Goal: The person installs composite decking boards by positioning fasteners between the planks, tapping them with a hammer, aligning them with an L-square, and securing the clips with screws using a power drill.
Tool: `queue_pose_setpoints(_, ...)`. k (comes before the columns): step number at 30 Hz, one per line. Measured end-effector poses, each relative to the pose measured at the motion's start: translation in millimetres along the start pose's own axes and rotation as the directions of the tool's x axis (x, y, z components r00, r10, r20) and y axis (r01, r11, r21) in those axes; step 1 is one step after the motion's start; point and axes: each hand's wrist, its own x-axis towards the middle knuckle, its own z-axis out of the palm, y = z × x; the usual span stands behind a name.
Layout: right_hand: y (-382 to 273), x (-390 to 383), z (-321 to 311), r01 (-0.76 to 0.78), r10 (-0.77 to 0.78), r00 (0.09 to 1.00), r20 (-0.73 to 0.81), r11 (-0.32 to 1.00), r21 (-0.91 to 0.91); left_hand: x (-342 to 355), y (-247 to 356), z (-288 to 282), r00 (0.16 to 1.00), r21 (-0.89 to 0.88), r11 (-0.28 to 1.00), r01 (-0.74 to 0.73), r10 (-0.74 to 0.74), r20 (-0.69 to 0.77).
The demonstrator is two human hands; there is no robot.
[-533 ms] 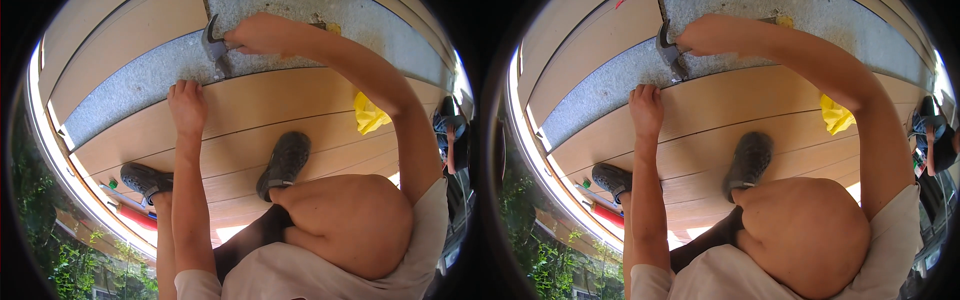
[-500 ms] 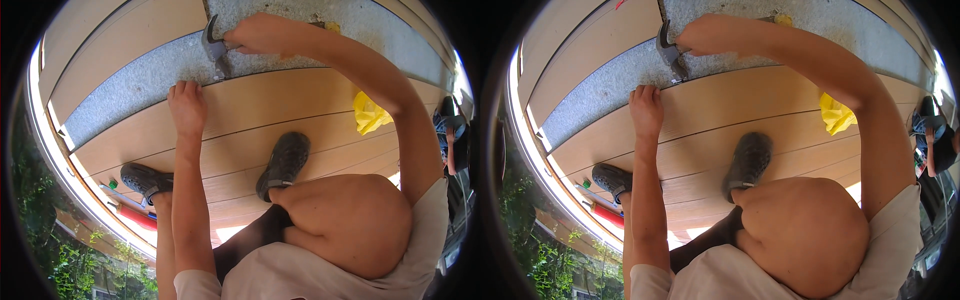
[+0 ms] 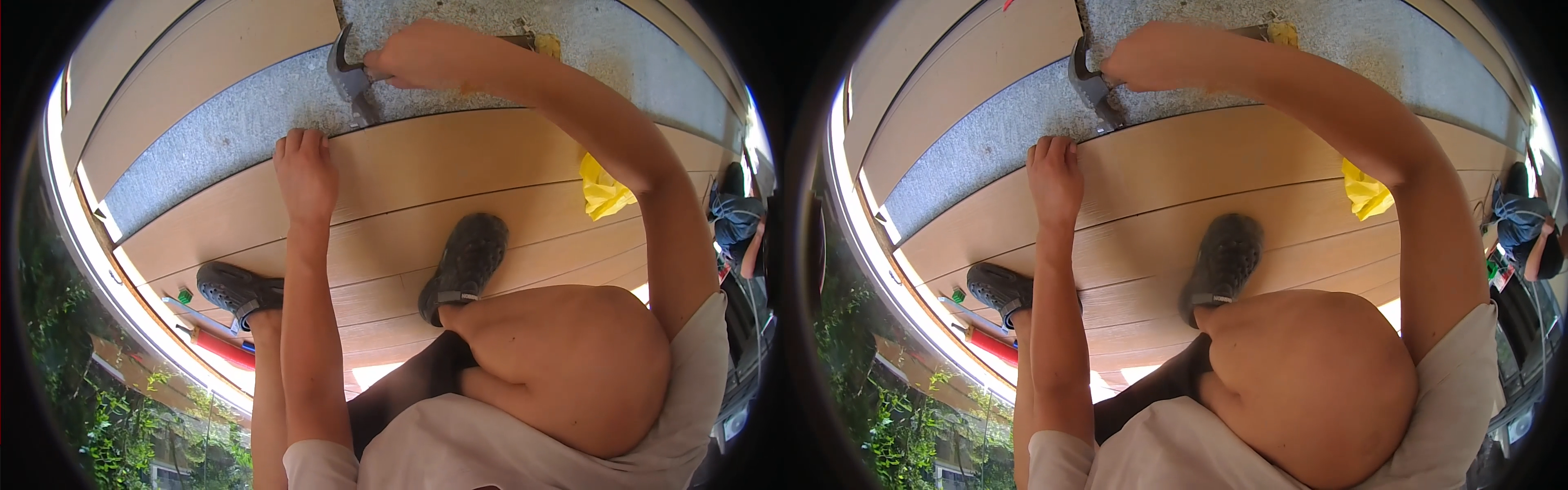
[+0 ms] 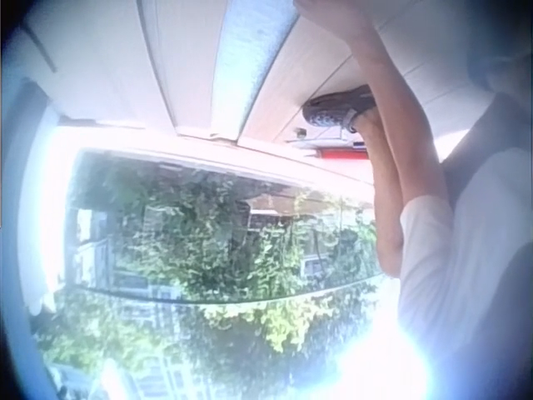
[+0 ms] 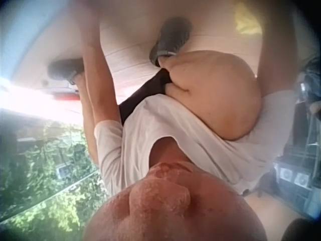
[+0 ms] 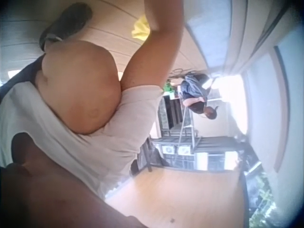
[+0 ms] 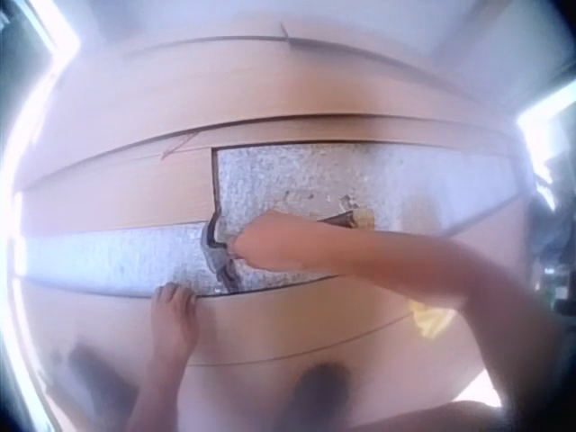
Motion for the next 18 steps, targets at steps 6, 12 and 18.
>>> queue_pose_setpoints(6,4.0,1.3,-7.3,-0.049,0.064,0.993,-0.096,0.987,0.152,0.0,1.9,-2.5,1.0,-0.009,1.0,0.01,-0.011,-0.006)
queue_pose_setpoints(12,9.7,7.9,-0.4,-0.004,0.003,0.999,0.051,1.0,0.026,-0.8,2.0,0.0,1.0,-0.026,0.999,0.02,-0.02,-0.008)
queue_pose_setpoints(18,-2.8,12.5,2.9,0.024,-0.028,0.999,0.046,0.996,0.083,-0.1,1.6,-5.8,1.0,-0.023,1.0,-0.002,0.002,-0.004)
